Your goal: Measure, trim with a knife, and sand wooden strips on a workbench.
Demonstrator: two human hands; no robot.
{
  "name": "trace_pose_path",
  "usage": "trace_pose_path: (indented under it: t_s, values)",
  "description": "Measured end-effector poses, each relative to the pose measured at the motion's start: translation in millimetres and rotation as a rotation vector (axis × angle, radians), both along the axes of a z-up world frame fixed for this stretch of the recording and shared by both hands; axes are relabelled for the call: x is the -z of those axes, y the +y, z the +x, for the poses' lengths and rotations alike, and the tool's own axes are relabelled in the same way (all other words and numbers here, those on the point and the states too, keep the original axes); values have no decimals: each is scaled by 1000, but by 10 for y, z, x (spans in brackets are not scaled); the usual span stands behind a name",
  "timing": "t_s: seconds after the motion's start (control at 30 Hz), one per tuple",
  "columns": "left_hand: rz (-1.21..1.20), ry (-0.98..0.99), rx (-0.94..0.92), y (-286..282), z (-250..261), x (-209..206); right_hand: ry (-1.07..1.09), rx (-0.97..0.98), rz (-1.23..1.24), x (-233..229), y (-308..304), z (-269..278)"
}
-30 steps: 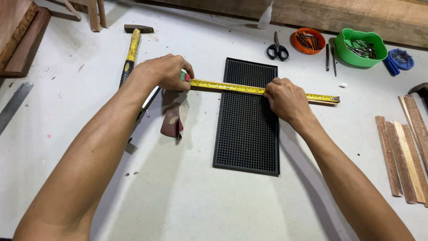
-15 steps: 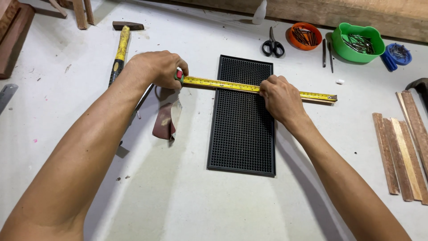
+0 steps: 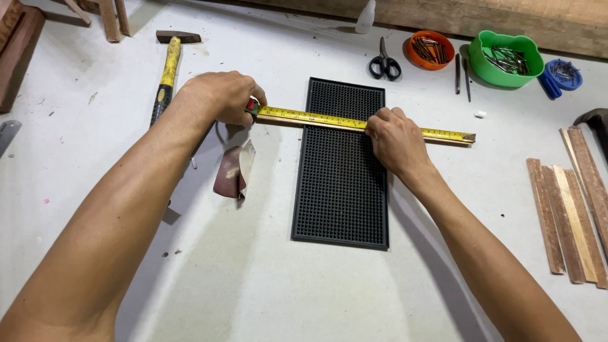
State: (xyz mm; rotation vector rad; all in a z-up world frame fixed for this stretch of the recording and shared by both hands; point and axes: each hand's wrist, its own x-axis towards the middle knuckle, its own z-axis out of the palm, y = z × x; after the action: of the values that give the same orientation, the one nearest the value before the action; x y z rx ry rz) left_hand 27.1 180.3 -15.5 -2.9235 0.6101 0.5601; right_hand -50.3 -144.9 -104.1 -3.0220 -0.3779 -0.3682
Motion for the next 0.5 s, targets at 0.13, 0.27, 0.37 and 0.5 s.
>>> trace_pose_path:
  t_s: [0.13, 0.27, 0.37, 0.5]
  values:
    - [-27, -29, -1, 23, -75, -26, -24, -20, 0, 21, 27, -94]
    - [-17, -67, 22, 33, -101, 19, -201, -99, 8, 96, -3, -138]
    - [1, -77, 29, 12, -129, 75, -250, -111, 8, 114, -21, -158]
    - [31, -161, 75, -1, -167, 136, -247, -130, 14, 108, -30, -126]
